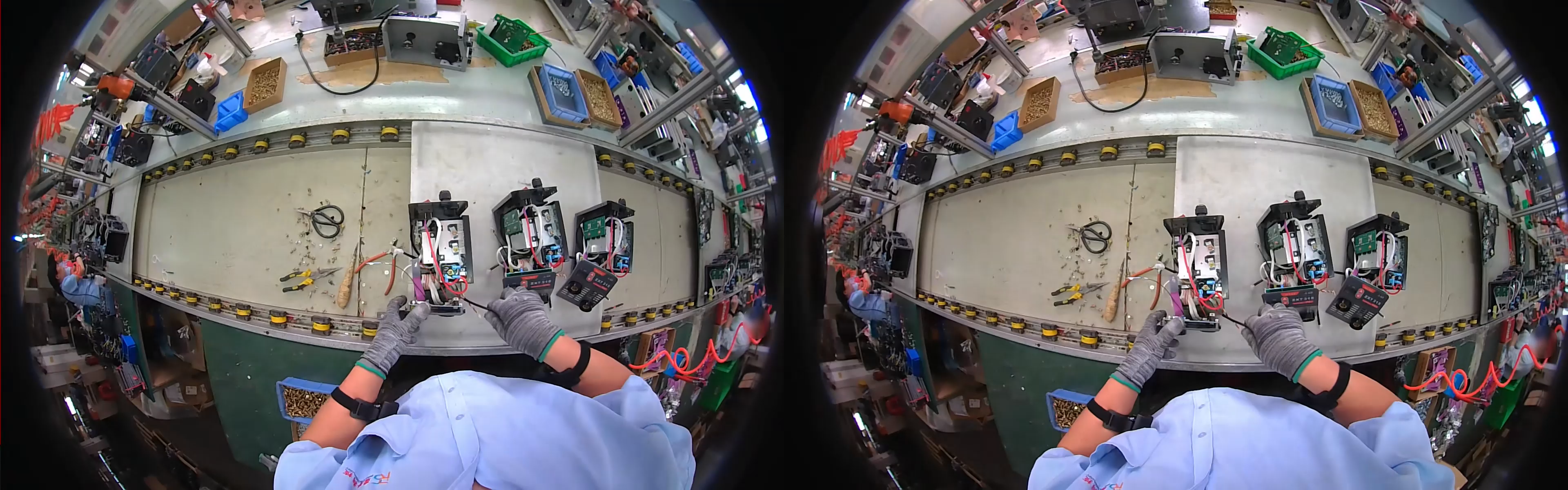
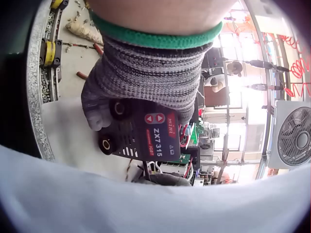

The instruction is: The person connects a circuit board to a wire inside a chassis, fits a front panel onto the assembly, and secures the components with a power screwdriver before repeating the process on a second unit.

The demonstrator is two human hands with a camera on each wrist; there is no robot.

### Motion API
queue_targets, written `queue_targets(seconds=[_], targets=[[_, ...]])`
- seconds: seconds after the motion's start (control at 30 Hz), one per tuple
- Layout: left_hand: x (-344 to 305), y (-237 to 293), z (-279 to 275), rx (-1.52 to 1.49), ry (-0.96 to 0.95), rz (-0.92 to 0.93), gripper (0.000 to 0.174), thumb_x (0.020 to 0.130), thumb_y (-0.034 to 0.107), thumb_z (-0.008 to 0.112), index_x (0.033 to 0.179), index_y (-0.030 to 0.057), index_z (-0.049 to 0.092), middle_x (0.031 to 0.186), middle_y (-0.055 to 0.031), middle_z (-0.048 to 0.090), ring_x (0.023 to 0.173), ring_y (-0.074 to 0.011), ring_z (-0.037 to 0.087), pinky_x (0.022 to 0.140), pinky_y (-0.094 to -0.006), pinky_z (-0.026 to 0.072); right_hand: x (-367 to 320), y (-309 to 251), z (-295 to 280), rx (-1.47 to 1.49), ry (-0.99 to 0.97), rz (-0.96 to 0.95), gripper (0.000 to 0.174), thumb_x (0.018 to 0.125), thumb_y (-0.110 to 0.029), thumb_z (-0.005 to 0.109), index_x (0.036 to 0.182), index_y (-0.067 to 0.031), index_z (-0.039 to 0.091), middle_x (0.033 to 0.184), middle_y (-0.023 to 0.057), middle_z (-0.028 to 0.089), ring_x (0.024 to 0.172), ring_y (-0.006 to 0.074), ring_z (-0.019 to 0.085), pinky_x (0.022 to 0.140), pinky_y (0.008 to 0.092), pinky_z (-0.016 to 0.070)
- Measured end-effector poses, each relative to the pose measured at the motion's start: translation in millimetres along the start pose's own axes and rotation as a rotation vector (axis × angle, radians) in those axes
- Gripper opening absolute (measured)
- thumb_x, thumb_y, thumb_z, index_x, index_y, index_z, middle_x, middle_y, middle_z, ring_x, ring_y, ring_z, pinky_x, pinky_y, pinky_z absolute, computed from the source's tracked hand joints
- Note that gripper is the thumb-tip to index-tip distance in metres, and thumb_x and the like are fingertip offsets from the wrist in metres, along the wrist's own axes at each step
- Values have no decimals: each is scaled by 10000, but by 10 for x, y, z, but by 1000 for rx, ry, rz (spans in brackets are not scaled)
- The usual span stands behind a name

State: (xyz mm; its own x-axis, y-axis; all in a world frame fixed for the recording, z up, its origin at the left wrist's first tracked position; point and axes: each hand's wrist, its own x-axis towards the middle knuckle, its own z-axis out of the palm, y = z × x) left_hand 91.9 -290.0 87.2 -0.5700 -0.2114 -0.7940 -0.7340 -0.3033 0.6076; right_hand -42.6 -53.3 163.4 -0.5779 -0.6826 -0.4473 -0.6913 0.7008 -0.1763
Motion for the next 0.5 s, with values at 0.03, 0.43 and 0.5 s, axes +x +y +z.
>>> queue_targets(seconds=[0.03,0.43,0.5], targets=[[46,-79,-62,-5,-6,3,943,791,542,821,1448,18,396,1001,-101,596,785,-136,588,629,-292,509,-3,-15,-53,12,3,42,240,949,-337,597,998,-149,738,864,118,658,828,316,666,757,473,523],[-466,427,-195,145,-114,546,307,949,149,699,1205,-8,639,962,-56,684,848,-127,655,805,-273,535,272,-501,-235,718,208,-78,178,857,-116,731,1035,-117,736,852,127,700,759,289,690,683,383,550],[-458,483,-159,112,-106,651,259,965,158,673,1169,-3,673,956,-57,720,833,-132,679,777,-297,550,360,-518,-172,738,286,-179,178,860,-112,733,1038,-111,742,880,135,704,795,294,695,720,389,554]])
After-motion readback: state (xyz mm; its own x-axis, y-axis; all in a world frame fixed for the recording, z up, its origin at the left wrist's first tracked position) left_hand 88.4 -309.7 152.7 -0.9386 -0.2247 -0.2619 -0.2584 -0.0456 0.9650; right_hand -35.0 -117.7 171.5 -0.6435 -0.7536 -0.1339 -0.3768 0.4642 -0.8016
